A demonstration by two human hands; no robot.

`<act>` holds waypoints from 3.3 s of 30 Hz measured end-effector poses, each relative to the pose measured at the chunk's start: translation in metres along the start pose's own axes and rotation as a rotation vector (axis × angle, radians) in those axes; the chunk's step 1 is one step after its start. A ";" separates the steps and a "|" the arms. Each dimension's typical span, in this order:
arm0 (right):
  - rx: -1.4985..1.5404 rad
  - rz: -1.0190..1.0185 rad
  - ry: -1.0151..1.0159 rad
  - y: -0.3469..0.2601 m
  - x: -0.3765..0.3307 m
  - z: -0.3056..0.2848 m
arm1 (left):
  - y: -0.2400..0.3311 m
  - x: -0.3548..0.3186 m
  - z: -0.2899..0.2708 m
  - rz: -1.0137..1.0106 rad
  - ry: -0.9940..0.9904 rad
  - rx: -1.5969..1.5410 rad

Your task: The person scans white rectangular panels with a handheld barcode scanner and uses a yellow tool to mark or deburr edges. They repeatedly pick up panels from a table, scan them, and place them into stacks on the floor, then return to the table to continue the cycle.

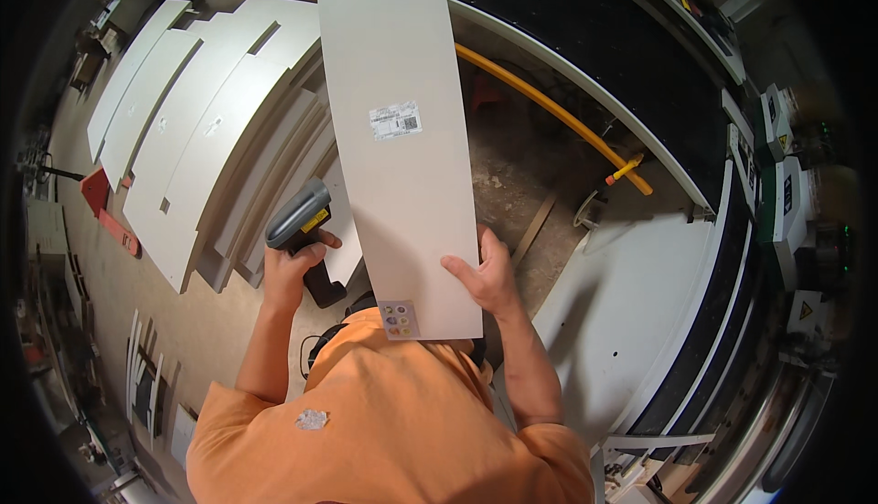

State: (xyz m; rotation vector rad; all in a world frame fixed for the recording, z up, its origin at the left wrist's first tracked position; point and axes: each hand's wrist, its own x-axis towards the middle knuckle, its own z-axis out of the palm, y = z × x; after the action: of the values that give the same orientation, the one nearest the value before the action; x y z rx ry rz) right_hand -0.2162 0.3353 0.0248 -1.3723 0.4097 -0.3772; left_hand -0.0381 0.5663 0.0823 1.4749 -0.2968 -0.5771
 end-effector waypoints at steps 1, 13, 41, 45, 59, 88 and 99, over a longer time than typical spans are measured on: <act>0.004 -0.002 -0.009 0.000 -0.003 -0.004 | -0.004 0.003 0.002 0.031 -0.001 -0.013; -0.179 0.070 -0.623 -0.023 0.033 0.019 | -0.030 -0.086 0.000 0.089 0.055 -0.276; -0.666 1.317 -1.633 0.254 -0.517 0.530 | -0.335 -0.835 -0.153 0.002 2.139 -1.353; -0.663 1.536 -1.696 0.262 -0.634 0.588 | -0.357 -0.920 -0.188 0.067 2.236 -1.372; -0.949 1.005 -2.231 0.290 -1.019 0.825 | -0.391 -1.184 -0.319 0.615 2.252 -1.707; -0.667 0.921 -2.171 0.640 -1.708 1.218 | -0.395 -1.349 -0.246 -1.429 1.433 -1.996; -0.982 -0.690 -2.719 0.645 -1.457 1.038 | -0.481 -1.481 -0.230 -1.287 2.079 -1.702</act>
State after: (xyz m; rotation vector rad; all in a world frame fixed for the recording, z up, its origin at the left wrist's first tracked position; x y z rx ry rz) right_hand -0.9640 2.0388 -0.3689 -1.5706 -2.3607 1.4126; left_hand -1.2360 1.5537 -0.1794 -0.2611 2.2686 0.1621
